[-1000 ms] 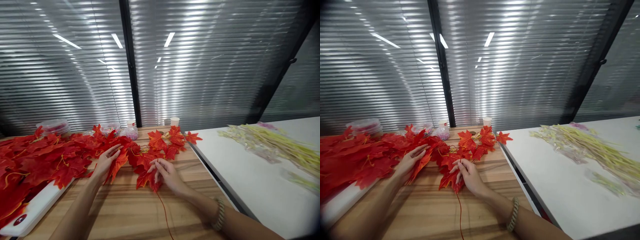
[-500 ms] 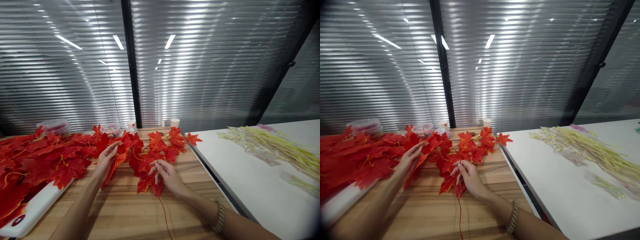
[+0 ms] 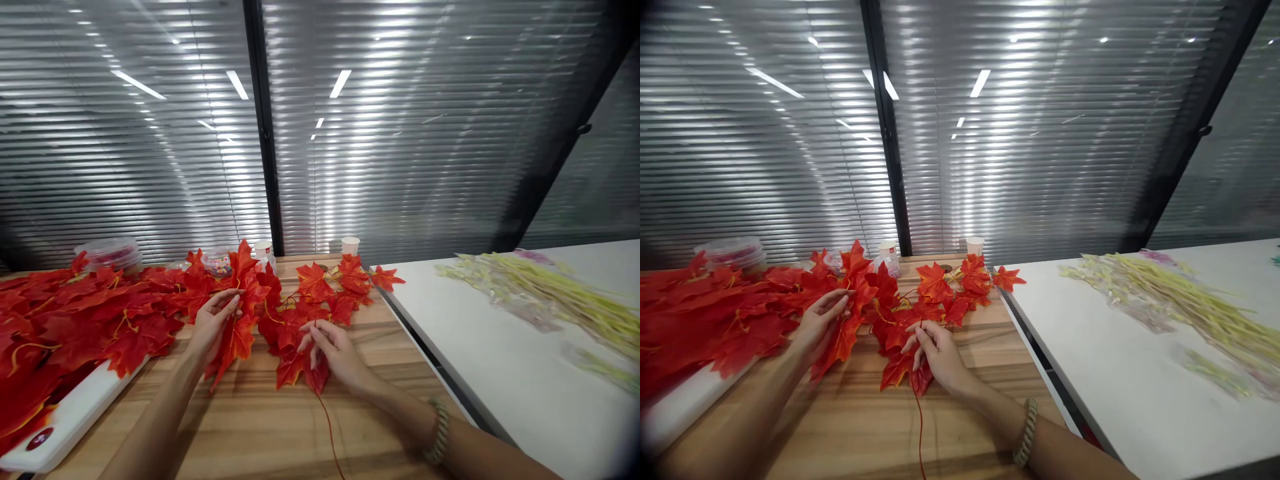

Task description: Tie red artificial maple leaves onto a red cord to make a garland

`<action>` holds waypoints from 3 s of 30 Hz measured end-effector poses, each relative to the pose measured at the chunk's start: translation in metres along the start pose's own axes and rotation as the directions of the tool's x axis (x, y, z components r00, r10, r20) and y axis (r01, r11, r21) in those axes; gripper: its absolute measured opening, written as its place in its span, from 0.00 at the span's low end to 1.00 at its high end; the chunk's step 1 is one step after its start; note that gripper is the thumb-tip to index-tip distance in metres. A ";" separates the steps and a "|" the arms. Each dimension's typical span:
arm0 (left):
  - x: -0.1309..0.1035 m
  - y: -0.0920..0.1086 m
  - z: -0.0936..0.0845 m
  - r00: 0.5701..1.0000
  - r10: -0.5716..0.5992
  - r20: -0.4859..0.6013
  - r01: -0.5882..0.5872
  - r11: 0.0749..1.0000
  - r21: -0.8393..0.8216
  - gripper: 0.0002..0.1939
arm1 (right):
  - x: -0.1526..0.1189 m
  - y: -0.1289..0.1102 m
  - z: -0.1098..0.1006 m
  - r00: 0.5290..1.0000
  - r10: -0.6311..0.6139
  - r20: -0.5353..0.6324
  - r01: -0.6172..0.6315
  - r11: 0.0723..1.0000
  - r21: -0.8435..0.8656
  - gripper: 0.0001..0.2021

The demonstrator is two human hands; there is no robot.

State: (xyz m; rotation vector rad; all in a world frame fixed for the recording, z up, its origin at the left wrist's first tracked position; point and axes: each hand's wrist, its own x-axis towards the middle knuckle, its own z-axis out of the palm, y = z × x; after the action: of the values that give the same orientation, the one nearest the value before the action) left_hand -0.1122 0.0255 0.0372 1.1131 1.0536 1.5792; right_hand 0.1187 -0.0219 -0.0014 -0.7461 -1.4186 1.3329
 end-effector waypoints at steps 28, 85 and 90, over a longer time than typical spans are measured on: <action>0.005 -0.009 -0.005 1.000 0.004 -0.013 -0.004 1.000 -0.023 0.17 | 0.000 0.001 0.003 0.999 -0.023 0.032 0.023 1.000 -0.011 0.13; -0.001 -0.019 0.003 0.989 -0.123 0.083 0.115 0.988 0.099 0.18 | -0.007 0.000 0.007 0.976 0.047 0.211 -0.018 0.991 -0.134 0.15; -0.003 -0.022 0.006 0.985 -0.116 0.128 0.089 0.977 0.193 0.17 | -0.010 0.000 0.008 0.968 0.070 0.241 -0.026 0.983 -0.180 0.16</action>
State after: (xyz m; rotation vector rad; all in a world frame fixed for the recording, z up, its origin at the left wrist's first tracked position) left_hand -0.1015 0.0283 0.0171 1.2548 1.1637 1.3223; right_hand 0.1139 -0.0338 -0.0026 -0.7531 -1.7441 1.3866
